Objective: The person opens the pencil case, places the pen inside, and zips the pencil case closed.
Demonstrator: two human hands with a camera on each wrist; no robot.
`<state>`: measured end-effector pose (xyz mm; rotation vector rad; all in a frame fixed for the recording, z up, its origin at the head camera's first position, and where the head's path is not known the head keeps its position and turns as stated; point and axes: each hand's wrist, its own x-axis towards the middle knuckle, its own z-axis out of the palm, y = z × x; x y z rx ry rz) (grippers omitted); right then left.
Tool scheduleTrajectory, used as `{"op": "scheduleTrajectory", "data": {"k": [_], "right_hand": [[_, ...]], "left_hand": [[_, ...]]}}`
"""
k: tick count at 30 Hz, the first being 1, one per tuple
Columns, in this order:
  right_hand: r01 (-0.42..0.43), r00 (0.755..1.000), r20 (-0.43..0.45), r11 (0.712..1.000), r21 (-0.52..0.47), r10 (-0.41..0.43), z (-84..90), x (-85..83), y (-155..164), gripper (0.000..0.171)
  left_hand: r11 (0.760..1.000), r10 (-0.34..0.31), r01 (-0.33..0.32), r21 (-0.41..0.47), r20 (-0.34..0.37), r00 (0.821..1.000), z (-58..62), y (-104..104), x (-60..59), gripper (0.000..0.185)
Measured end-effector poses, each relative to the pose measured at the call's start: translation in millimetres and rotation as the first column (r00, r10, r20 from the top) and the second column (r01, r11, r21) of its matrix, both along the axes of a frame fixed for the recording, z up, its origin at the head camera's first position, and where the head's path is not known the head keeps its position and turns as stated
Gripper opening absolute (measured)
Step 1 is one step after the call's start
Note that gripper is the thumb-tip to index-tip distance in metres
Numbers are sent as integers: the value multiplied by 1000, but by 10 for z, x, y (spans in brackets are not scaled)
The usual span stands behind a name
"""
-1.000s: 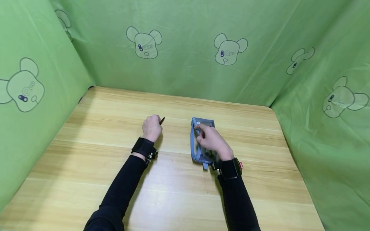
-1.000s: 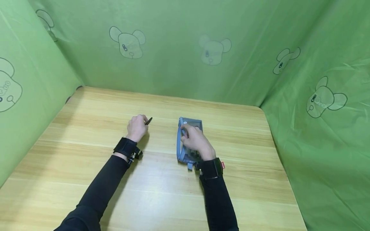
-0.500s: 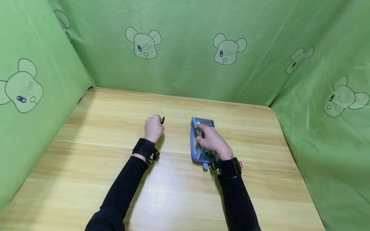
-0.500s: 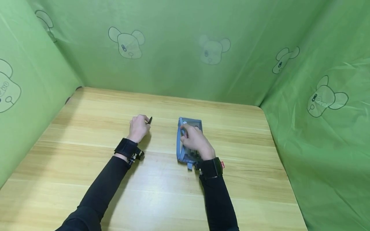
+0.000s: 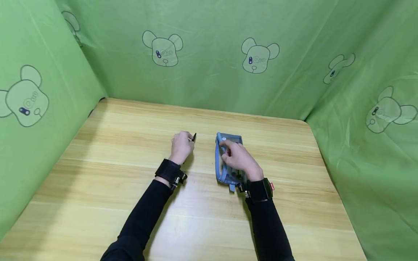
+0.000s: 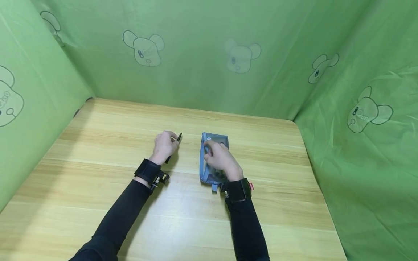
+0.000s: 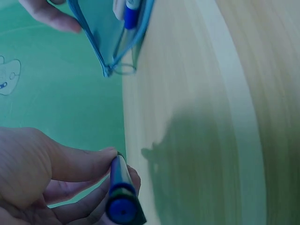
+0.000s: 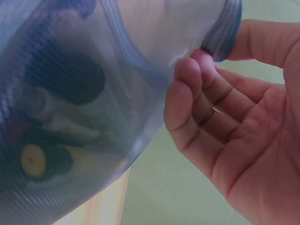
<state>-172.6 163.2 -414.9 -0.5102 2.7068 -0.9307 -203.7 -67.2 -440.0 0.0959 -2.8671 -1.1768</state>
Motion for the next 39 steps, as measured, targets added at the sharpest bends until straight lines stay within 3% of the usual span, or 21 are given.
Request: {"op": "scheduleTrajectory", "data": {"k": [10,23,31,39], "right_hand": [[-13,1000,-19,1000,-6,13,17,0,1,46],[-17,999,-30,1000,-1,17,7,-18,-14,46],[-21,999,-30,1000,-4,21,22,-12,4,47],[-27,999,-44,1000,2,27,22,-14,9,47]], "left_hand": [[997,-60,61,56,-17,998,32,242,113,20],[987,-119,115,110,34,992,71,461,165,15],[987,-112,106,117,46,993,115,554,192,12],[982,-130,116,147,86,988,59,630,178,13]]}}
